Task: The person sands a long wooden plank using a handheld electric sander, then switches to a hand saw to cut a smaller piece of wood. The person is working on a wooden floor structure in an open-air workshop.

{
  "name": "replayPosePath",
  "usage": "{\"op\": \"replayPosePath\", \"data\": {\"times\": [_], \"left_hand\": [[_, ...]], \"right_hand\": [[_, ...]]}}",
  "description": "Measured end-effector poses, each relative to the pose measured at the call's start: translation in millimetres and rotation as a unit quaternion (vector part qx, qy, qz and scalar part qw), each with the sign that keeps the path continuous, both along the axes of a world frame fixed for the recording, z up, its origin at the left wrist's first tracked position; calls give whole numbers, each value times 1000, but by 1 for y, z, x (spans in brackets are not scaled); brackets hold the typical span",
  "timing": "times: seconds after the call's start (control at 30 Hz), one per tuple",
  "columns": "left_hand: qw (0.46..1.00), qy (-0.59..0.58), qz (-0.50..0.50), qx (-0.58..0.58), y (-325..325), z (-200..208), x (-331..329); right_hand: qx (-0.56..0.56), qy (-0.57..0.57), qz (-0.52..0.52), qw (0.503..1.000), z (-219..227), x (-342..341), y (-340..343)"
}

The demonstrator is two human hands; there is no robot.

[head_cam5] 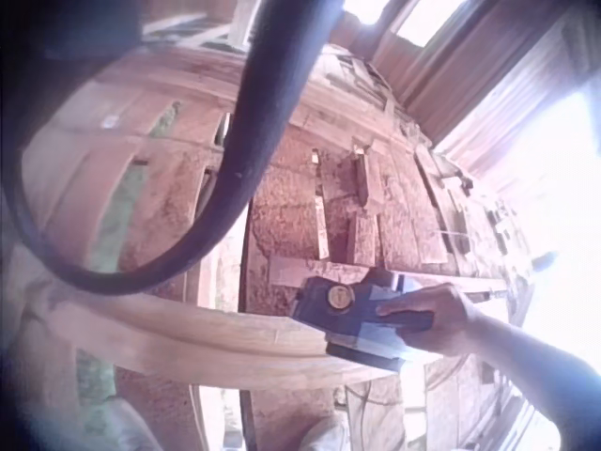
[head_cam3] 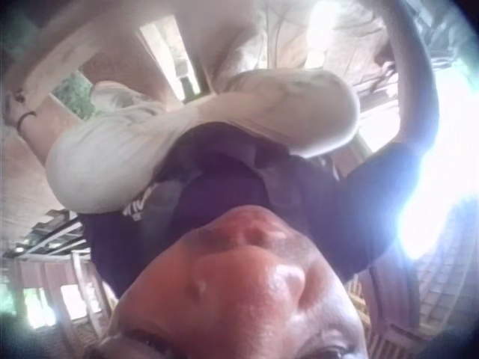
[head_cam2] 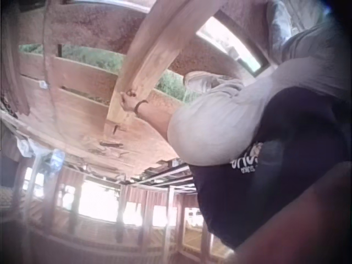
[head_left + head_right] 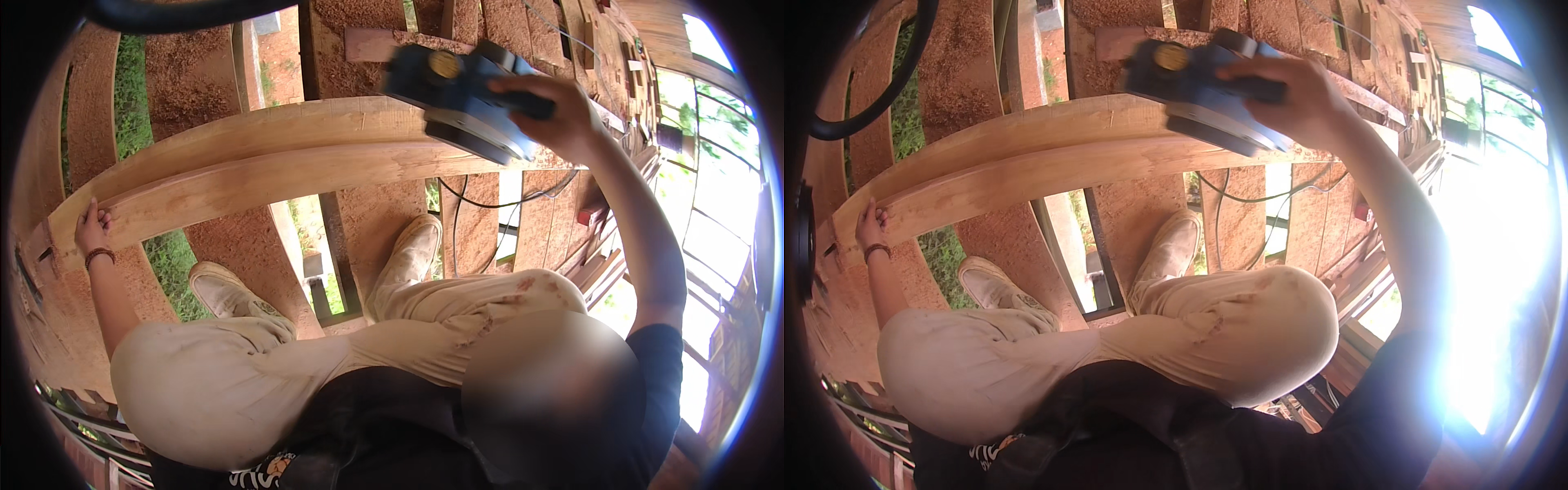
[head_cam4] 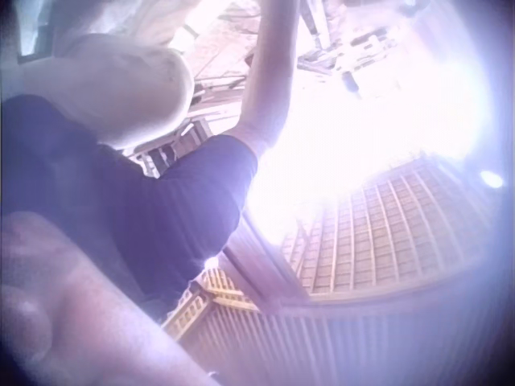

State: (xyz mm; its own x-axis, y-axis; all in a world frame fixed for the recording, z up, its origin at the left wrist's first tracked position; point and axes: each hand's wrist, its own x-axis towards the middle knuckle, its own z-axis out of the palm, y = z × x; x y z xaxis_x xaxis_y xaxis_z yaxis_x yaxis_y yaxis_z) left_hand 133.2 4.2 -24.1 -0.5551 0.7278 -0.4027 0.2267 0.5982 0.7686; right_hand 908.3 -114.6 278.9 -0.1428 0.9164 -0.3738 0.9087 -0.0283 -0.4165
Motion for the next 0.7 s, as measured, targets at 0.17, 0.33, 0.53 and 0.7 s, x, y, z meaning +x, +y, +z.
{"op": "replayPosePath", "data": {"times": [0.17,0.33,0.53,0.7], "left_hand": [[998,64,12,-25,9,6,-26],[993,76,42,-74,11,12,-2],[996,22,88,25,0,28,-47],[997,-10,71,34,-14,10,-8]], "right_hand": [[-13,10,-51,999,-21,77,-80],[-45,-31,-75,996,-23,117,-123],[-33,50,-48,997,-53,121,-128],[-20,74,-8,997,-56,105,-113]]}}
